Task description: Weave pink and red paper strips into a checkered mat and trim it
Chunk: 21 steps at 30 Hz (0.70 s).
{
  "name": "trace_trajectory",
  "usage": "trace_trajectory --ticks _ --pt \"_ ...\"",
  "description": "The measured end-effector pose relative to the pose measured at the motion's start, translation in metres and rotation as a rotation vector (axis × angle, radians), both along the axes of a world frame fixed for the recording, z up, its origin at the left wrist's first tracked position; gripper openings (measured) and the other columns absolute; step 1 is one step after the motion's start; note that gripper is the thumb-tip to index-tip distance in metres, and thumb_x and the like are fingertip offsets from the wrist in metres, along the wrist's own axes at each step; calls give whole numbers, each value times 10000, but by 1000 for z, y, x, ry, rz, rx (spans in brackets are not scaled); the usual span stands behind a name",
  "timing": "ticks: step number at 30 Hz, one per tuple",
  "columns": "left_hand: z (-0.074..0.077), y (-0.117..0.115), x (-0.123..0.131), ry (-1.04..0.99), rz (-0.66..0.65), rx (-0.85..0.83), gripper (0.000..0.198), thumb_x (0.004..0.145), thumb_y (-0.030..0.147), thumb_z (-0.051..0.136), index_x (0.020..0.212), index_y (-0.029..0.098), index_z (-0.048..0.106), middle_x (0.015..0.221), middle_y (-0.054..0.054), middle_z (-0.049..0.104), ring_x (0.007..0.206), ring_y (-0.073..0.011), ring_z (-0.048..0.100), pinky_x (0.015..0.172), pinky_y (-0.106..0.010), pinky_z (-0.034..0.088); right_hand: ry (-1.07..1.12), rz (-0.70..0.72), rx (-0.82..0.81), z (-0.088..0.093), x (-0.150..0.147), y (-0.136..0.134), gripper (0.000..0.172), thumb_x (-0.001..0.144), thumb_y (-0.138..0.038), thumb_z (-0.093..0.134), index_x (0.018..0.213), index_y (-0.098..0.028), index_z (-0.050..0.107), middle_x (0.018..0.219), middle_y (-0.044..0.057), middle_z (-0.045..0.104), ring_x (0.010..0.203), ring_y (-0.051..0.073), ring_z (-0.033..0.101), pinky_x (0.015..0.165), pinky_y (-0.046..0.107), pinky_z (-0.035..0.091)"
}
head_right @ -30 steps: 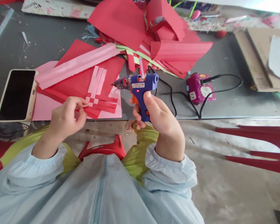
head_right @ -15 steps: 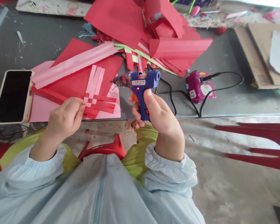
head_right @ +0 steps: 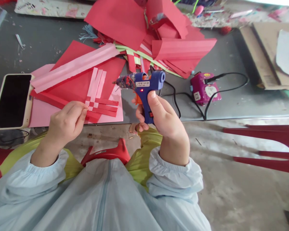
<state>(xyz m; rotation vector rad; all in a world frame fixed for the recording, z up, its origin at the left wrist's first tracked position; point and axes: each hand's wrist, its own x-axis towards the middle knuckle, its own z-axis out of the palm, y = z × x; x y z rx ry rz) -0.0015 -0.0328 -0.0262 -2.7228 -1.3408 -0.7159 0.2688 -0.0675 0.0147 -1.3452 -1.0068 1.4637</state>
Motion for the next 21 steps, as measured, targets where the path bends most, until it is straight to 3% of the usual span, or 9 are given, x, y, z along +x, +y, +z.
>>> trace_trajectory --ticks 9,21 --pt "-4 1 1 30 -55 156 178 949 228 538 907 199 708 953 -31 748 720 -126 696 489 -249 427 -15 3 30 -6 3 0 556 871 -725 531 940 -186 650 536 -37 529 356 97 445 394 283 506" --pt "-4 0 3 59 -84 157 128 940 241 570 934 212 695 968 -30 759 753 -152 719 503 -271 456 -19 53 32 -7 5 0 515 859 -748 528 892 -249 650 535 -40 520 362 78 458 418 269 489"
